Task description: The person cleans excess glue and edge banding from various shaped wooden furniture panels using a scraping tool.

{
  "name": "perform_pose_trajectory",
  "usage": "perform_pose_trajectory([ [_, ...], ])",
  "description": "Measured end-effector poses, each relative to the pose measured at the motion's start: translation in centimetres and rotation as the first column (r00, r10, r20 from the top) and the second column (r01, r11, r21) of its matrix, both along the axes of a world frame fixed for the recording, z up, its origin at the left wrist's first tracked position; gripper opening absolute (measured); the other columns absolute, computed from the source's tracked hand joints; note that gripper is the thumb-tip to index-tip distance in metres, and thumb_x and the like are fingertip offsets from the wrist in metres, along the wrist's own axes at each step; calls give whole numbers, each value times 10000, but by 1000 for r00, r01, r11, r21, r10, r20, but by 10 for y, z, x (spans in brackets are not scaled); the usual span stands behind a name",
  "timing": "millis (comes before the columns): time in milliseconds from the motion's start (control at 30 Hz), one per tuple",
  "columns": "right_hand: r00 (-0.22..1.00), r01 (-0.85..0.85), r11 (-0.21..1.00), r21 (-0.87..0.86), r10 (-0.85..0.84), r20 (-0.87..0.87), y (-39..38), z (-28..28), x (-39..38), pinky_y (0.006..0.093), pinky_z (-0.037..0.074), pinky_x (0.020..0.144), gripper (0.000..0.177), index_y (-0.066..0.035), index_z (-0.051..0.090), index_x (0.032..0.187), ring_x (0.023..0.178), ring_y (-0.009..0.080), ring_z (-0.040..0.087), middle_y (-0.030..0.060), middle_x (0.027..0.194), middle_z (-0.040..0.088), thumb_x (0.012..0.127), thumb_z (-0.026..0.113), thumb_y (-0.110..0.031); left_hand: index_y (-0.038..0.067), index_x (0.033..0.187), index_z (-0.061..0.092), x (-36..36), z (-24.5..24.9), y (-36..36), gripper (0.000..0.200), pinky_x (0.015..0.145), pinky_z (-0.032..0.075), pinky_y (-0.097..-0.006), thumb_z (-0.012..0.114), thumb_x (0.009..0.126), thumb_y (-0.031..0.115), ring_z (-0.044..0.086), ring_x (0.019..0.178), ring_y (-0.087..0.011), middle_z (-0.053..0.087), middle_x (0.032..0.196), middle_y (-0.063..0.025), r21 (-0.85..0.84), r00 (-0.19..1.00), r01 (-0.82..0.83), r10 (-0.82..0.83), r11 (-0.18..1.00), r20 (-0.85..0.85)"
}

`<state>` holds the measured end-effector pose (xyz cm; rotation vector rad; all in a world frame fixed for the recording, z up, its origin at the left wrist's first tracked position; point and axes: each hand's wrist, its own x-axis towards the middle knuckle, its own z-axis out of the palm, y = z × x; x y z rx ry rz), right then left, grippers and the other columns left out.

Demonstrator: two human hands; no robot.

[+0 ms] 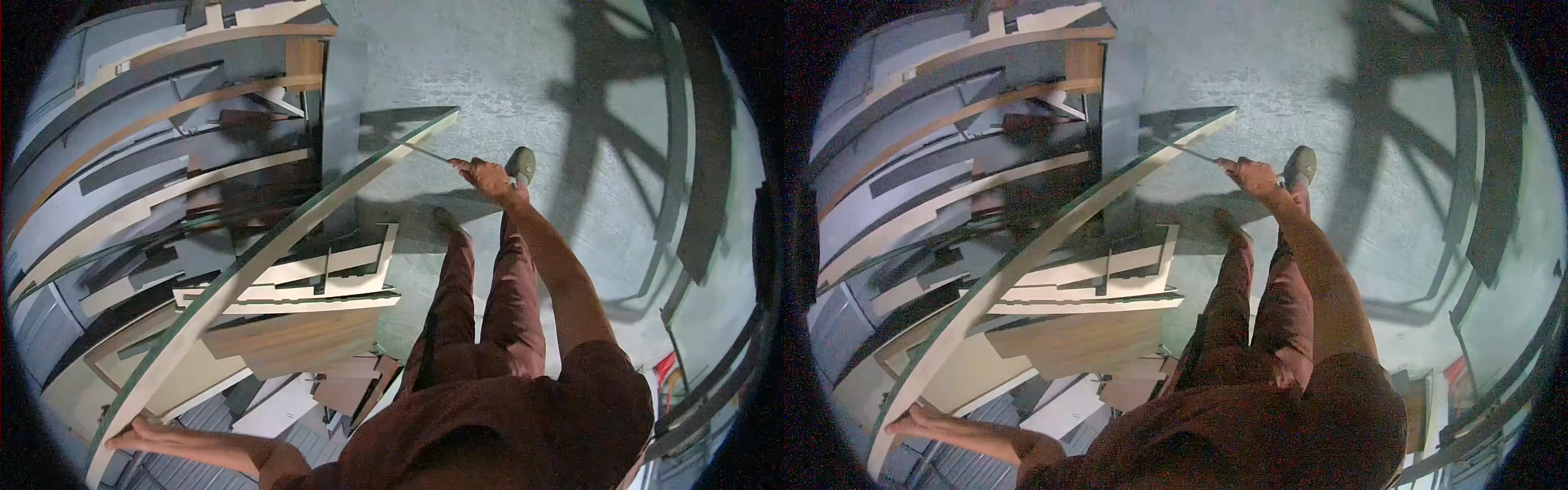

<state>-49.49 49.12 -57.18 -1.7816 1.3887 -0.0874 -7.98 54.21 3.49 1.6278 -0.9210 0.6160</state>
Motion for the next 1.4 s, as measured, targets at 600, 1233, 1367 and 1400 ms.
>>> perform_pose_trajectory([
  [600,907,-35,983,180,107,-408,-78,-294,-53,374,481,667,312,-341,411,1178,828,269,578,91,924,568,875,336,-344,-50,1132,378,21,-110,-55,554,870,390,-440,444,776,369,447,1016,-274,453,1068,-196,249,950,-271,216,930,225],
  [1233,944,-306,952,19,305,-128,35,-87,5,412,481,649,316,-134,519,1101,736,279,598,156,823,594,807,437,-218,-50,1157,351,31,-53,-64,540,882,374,-424,464,743,277,436,1024,-269,447,1080,-195,191,990,-91,69,977,120],
  [1367,871,-455,885,-104,466,156,-4,61,79,382,499,512,361,-216,409,1197,647,229,595,134,810,555,837,429,-215,-51,1162,345,28,-44,-73,540,885,371,-420,468,736,258,434,1026,-268,445,1082,-194,189,993,-58,37,980,115],
  [1400,860,-402,897,-186,439,259,-14,82,89,365,502,483,358,-229,394,1196,636,225,592,122,791,544,840,425,-229,-51,1163,343,27,-43,-76,540,885,370,-419,469,735,253,433,1026,-268,445,1083,-194,189,993,-52,30,981,115],
])
